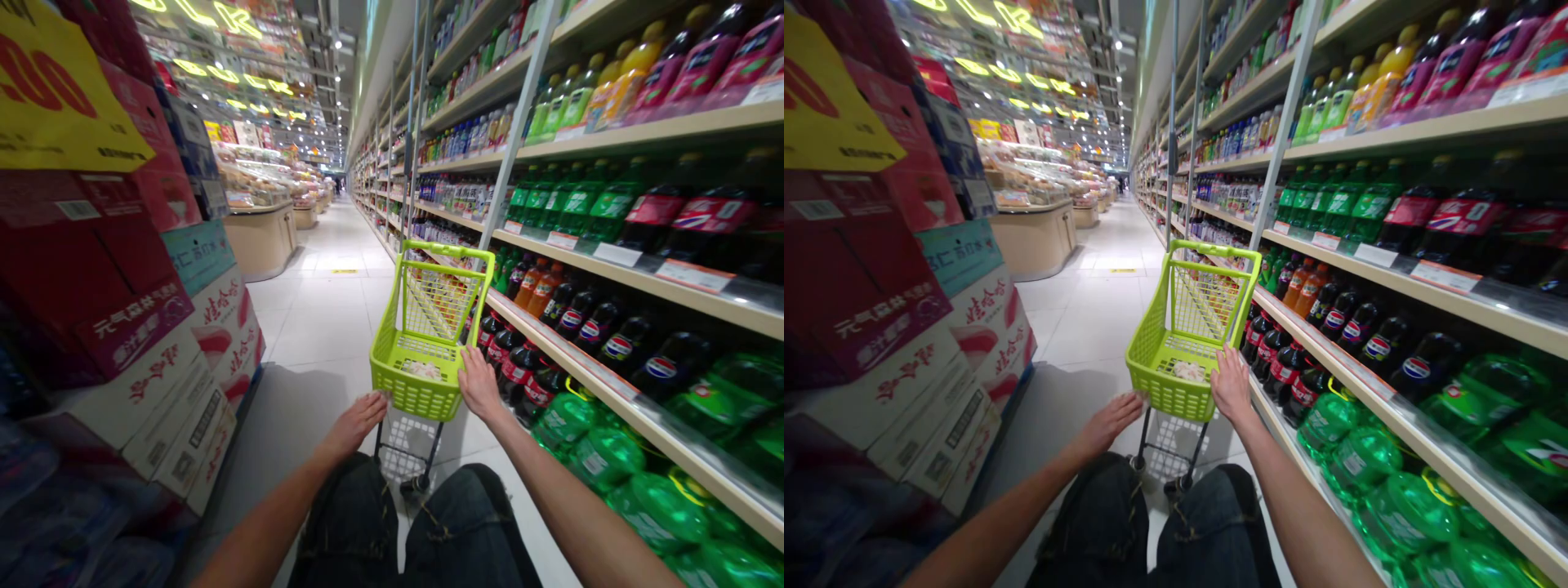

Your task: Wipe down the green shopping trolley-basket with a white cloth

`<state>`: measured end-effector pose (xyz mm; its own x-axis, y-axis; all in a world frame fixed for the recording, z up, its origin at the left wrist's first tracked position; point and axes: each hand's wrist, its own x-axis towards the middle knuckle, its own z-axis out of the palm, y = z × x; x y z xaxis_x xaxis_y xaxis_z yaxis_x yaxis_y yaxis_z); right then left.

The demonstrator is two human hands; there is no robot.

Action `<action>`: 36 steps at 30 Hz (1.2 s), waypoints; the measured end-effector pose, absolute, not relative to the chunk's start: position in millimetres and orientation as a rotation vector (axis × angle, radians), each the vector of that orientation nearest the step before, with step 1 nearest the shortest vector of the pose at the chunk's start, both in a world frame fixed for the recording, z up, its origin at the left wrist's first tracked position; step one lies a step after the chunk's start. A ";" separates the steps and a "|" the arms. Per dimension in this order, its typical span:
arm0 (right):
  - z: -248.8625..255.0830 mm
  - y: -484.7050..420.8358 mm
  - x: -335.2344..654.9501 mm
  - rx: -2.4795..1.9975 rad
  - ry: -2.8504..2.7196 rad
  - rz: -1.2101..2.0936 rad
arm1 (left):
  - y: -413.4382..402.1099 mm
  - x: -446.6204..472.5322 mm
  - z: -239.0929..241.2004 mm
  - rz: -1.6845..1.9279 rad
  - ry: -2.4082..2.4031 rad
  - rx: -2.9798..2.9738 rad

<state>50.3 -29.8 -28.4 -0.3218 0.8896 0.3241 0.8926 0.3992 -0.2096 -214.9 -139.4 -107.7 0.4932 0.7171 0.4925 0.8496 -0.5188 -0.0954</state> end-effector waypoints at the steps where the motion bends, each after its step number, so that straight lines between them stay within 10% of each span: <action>1: -28.1 -30.1 50.5 -1.534 -2.273 -0.010 | -140.6 -217.4 -106.4 -0.605 -1.330 -2.387; 16: -26.7 -31.6 50.6 -1.560 -2.265 -0.011 | -115.0 -190.5 -61.4 -1.250 -1.551 -1.876; 36: -32.6 -36.8 45.0 -1.537 -2.171 0.069 | -95.1 -139.0 -52.6 -0.889 -1.542 -2.210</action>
<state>45.0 -36.8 -32.6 -0.2572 0.9011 0.3492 0.8769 0.3695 -0.3074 -139.0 -95.1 -52.6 0.2311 0.7334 0.6393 0.9206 -0.3774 0.1001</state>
